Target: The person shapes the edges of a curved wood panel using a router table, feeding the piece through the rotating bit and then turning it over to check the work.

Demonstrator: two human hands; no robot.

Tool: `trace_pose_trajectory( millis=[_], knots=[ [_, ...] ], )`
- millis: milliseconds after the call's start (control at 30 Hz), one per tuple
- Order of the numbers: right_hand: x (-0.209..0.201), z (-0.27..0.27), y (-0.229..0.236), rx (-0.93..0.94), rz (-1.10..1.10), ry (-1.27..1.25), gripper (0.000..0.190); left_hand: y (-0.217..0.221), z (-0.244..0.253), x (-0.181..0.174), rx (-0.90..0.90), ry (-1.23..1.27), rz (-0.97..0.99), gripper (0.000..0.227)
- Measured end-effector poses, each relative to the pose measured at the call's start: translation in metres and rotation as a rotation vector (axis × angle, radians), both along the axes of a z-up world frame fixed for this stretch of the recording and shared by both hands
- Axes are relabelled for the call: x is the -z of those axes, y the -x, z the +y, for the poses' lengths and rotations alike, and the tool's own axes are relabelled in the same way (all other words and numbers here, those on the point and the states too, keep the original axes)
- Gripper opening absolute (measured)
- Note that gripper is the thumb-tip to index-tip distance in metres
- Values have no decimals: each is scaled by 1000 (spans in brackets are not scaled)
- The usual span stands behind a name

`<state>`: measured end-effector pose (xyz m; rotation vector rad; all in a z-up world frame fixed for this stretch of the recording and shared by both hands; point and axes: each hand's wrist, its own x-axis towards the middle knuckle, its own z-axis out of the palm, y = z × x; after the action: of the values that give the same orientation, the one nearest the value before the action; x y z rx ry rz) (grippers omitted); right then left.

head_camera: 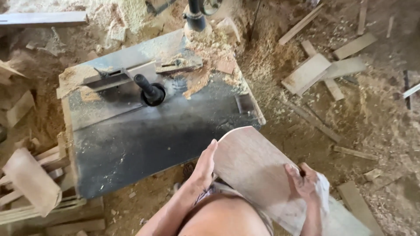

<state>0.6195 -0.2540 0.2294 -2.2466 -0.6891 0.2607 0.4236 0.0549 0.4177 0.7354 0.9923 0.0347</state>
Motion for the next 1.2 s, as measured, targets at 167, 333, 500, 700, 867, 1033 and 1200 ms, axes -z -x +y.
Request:
trace_pose_trajectory(
  millis=[167, 333, 500, 700, 867, 1033, 1200],
  knots=[
    [-21, 12, 13, 96, 255, 339, 63, 11, 3, 43, -84, 69, 208, 88],
    [75, -21, 8, 38, 98, 294, 65, 29, 0, 73, -139, 133, 218, 80],
    [69, -20, 7, 171, 361, 234, 80, 72, -14, 120, 284, -552, -27, 73],
    [39, 4, 30, 14, 265, 231, 70, 89, -25, 133, 615, -1794, 23, 87],
    [61, 3, 35, -79, 205, 158, 67, 58, -23, 90, 1236, -1600, -70, 79],
    [76, -9, 37, 11, 302, 195, 55, 69, 43, 94, 917, -1890, 229, 90],
    [71, -20, 41, 30, 245, 171, 65, 115, 94, 108, 884, -914, 952, 54]
  ],
)
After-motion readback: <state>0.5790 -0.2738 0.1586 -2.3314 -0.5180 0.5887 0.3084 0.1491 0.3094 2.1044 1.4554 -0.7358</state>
